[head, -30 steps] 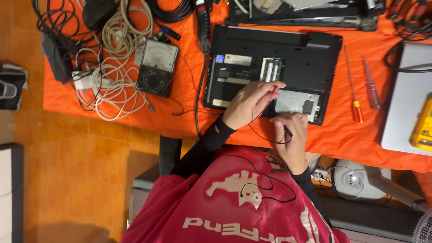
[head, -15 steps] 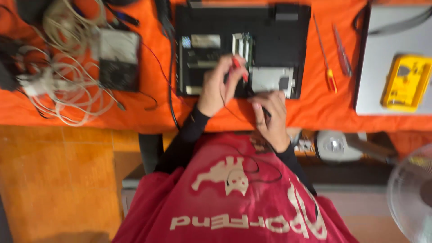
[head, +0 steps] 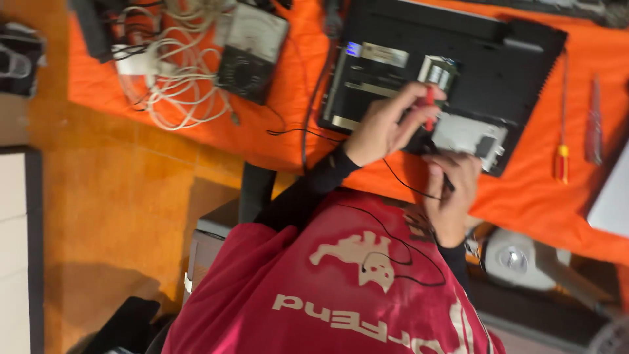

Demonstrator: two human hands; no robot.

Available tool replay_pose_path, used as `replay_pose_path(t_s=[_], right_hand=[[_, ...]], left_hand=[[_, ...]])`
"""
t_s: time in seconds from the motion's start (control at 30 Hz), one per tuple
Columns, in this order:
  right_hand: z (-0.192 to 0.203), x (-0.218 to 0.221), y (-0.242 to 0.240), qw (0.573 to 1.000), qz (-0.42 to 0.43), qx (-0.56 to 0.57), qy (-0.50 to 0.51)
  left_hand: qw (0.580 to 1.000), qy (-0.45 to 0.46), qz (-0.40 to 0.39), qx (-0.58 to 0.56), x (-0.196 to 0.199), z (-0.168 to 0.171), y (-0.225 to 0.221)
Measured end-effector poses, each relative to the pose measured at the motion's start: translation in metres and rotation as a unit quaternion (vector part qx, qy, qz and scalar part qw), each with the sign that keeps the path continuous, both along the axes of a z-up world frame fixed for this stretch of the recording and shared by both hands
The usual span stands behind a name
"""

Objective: The recorder is seen repairing a laptop by installing a component and using a screwdriver.

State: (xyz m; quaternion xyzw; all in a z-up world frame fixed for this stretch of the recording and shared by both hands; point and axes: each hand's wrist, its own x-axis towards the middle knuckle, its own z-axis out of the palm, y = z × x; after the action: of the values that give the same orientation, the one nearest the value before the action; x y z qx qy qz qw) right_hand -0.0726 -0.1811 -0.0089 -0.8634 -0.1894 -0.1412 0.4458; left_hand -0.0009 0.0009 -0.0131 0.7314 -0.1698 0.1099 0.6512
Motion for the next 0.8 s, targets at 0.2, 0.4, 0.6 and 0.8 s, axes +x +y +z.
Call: replay_pose_path(t_s=[0.2,0.4,0.6,0.8], right_hand=[[-0.003,-0.001,0.001,1.000,-0.019,0.004,-0.017],[-0.006,-0.002,-0.001,1.000,-0.030,-0.001,-0.006],[-0.003,-0.001,0.002,0.999,-0.032,0.007,-0.011],[0.001,0.001,0.002,0.998,-0.053,-0.002,-0.027]], left_hand=[[0.999,-0.006,-0.039,-0.027,0.001,-0.002,-0.001],[0.997,0.033,-0.063,-0.035,0.000,-0.008,-0.001],[0.997,0.037,-0.062,-0.029,-0.003,-0.002,0.000],[0.998,-0.061,-0.013,0.022,-0.003,0.015,0.000]])
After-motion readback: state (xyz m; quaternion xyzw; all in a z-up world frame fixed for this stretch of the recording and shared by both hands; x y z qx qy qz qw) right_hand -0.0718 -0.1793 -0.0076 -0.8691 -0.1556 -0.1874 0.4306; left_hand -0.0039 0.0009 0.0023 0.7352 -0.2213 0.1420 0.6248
